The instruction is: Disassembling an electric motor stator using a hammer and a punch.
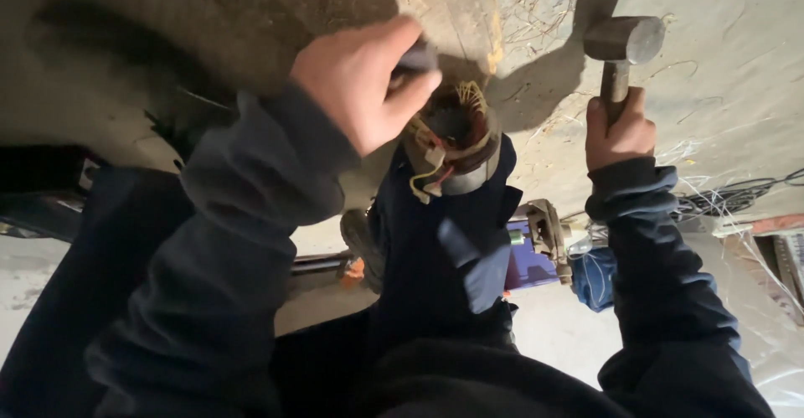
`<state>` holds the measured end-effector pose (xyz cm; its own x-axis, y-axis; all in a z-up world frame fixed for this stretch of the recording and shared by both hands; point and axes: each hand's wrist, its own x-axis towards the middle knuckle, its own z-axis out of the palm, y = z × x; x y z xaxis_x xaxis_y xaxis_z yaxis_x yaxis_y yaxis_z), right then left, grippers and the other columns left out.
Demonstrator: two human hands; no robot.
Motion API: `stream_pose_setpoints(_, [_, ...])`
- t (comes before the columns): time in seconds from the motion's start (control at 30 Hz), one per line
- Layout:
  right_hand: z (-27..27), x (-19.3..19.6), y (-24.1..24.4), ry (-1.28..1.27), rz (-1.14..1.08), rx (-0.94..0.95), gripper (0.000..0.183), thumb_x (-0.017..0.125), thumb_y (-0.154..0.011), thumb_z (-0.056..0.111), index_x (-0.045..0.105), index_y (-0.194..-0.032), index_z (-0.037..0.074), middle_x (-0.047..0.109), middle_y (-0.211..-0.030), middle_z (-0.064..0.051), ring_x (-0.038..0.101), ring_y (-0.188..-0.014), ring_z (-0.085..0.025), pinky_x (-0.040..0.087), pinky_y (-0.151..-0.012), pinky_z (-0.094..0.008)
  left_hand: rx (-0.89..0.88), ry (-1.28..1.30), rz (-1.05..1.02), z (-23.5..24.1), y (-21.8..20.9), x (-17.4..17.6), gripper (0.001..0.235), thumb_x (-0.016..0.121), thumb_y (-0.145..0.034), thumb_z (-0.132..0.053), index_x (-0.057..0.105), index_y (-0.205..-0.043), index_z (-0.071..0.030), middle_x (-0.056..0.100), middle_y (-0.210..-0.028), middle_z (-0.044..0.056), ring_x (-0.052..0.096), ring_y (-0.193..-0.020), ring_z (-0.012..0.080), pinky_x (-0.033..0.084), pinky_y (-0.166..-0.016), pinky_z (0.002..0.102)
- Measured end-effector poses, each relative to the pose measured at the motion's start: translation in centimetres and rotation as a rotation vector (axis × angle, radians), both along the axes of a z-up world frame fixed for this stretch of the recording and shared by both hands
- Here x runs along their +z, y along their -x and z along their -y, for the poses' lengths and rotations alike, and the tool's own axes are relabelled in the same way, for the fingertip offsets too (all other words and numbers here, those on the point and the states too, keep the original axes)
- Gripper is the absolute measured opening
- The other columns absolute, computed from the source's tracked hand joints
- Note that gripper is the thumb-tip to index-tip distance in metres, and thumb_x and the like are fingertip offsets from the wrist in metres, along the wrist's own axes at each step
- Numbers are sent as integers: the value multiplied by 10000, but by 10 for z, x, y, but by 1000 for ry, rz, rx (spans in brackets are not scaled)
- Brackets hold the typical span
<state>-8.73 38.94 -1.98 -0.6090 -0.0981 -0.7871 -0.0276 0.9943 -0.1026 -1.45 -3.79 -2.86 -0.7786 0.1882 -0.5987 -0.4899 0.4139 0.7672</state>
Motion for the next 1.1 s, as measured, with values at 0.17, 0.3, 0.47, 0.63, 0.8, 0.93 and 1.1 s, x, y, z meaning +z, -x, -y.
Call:
stream_pose_setpoints(0.17, [-3, -5, -3, 10, -34, -5, 288, 652, -1106, 248, 540, -1236, 17, 715, -874, -227, 720, -789, -427, 579, -715, -479, 167, -188, -334, 8, 35, 25, 144, 601, -1105, -184, 597, -1135, -43, 711, -1015, 85, 722, -894, 279, 554, -758, 387])
stream_pose_setpoints(0.3, [-1, -7, -8, 2, -36, -49, 300, 650, -1103, 262, 539, -1236, 16, 717, -889, -223, 719, -808, -433, 573, -722, -475, 202, -194, -415, -33, 44, 31, 152, 617, -1150, -240, 636, -1226, -109, 733, -1012, 49, 704, -792, 199, 557, -727, 334])
stream_pose_setpoints(0.47, [-2, -12, -17, 71, -95, -69, 298, 649, -1109, 266, 543, -1215, 9, 705, -883, -236, 711, -835, -453, 556, -721, -483, 280, -294, -358, -54, 12, 24, 234, 670, -1077, -279, 682, -1267, -143, 776, -1035, 26, 722, -727, 159, 571, -670, 280])
stream_pose_setpoints(0.63, [-5, -17, -28, 111, -133, -96, 308, 635, -1114, 279, 535, -1203, 1, 691, -871, -247, 699, -836, -467, 551, -729, -483, 332, -339, -353, -51, -38, 19, 204, 685, -1080, -203, 702, -1262, -112, 765, -1224, 61, 787, -1033, 199, 635, -891, 275])
stream_pose_setpoints(0.8, [-3, -18, -30, 85, -161, -92, 317, 633, -1110, 295, 542, -1176, -1, 691, -860, -251, 697, -829, -470, 551, -733, -482, 569, -547, -188, -55, -49, 18, 186, 694, -1051, -72, 691, -1236, -61, 764, -1228, 82, 790, -1122, 208, 650, -955, 312])
stream_pose_setpoints(0.93, [1, -17, -27, 81, -161, -82, 317, 636, -1102, 295, 543, -1158, -2, 690, -856, -247, 702, -820, -459, 552, -728, -478, 523, -537, -248, -57, -46, 22, 206, 709, -1028, -83, 694, -1234, -68, 751, -1243, 90, 780, -1119, 219, 645, -916, 288])
stream_pose_setpoints(1.1, [3, -16, -27, 68, -152, -107, 304, 631, -1088, 287, 550, -1155, 1, 689, -832, -233, 714, -772, -422, 559, -716, -465, 492, -452, -224, -66, -59, 7, 227, 728, -989, -96, 703, -1214, -76, 748, -1202, 93, 767, -1079, 238, 614, -907, 302])
